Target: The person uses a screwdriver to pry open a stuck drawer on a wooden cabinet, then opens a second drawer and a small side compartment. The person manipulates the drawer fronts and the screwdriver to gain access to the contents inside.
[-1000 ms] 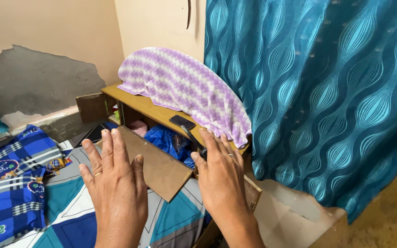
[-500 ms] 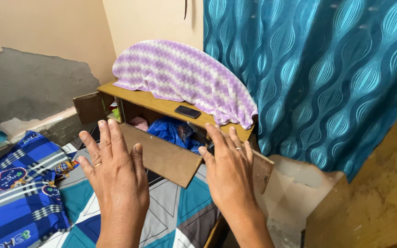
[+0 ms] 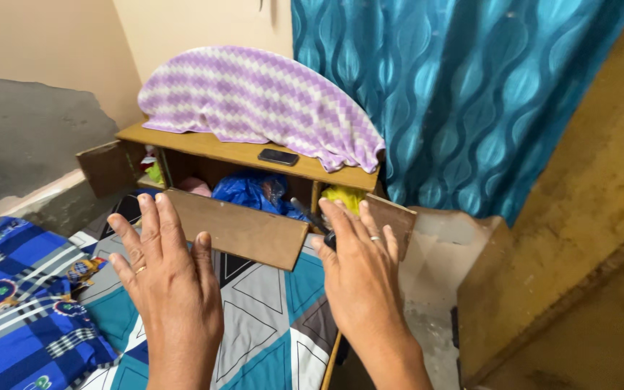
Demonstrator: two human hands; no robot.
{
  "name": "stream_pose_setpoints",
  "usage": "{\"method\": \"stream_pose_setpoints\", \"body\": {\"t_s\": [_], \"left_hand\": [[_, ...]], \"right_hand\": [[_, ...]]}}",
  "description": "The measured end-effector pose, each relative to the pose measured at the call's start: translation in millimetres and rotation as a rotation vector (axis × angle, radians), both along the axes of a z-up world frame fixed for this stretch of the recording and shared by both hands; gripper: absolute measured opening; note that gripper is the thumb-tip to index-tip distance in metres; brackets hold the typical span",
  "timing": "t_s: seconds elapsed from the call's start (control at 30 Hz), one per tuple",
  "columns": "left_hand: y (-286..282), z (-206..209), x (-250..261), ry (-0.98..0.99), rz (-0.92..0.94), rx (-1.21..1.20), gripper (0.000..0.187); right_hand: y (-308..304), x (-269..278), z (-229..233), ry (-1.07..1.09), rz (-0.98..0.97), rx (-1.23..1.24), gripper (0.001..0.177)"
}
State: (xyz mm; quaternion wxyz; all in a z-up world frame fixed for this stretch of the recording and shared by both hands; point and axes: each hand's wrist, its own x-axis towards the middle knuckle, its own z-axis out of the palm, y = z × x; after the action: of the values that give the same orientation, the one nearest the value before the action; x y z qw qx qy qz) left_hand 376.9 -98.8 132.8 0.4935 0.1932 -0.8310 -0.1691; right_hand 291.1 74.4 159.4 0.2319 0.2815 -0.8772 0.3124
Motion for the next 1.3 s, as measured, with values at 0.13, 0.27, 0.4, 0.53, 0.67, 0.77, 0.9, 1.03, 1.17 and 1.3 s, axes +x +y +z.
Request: {"method": "stream_pose_setpoints", "body": {"t_s": [0.13,0.27,0.4,0.53,0.67,0.77,0.9,1.03,1.17,1.3], "left_hand": [[4,2,10,-0.017,-0.038,0.027,0.061],[7,2,21,-0.006,-0.077,0.023,0.061],[14,4,27,-0.012,-0.099,0.038,0.060],[21,8,29,0.019,-0.142,0.051,0.061],[33,10,30,0.042,-0.176,0.035,0.061],[45,10,31,0.039,-0.206,0.025,0.060],[62,11,37,0.034,-0.256,0.017,0.059],[78,13,48,0.037,-0.280,0.002,0.059],[95,17,64,0.017,-0.292,-0.017,0.059],[108,19,84,0.019,-0.320,-0.029,0.059]], "right_hand": [[-3,25,-2,0.018,-0.023,0.012,0.048],[0,44,-4,0.020,-0.035,0.027,0.049],[6,58,-1,-0.006,-0.049,0.051,0.049],[16,71,2,0.037,-0.046,0.046,0.049],[29,80,3,0.092,-0.076,0.065,0.048],[42,88,2,0.086,-0.111,0.071,0.048],[61,105,0,0.085,-0.134,0.071,0.049],[76,122,0,0.069,-0.168,0.073,0.050],[94,143,2,0.048,-0.205,0.051,0.050],[109,163,5,0.027,-0.226,0.033,0.049]]}}
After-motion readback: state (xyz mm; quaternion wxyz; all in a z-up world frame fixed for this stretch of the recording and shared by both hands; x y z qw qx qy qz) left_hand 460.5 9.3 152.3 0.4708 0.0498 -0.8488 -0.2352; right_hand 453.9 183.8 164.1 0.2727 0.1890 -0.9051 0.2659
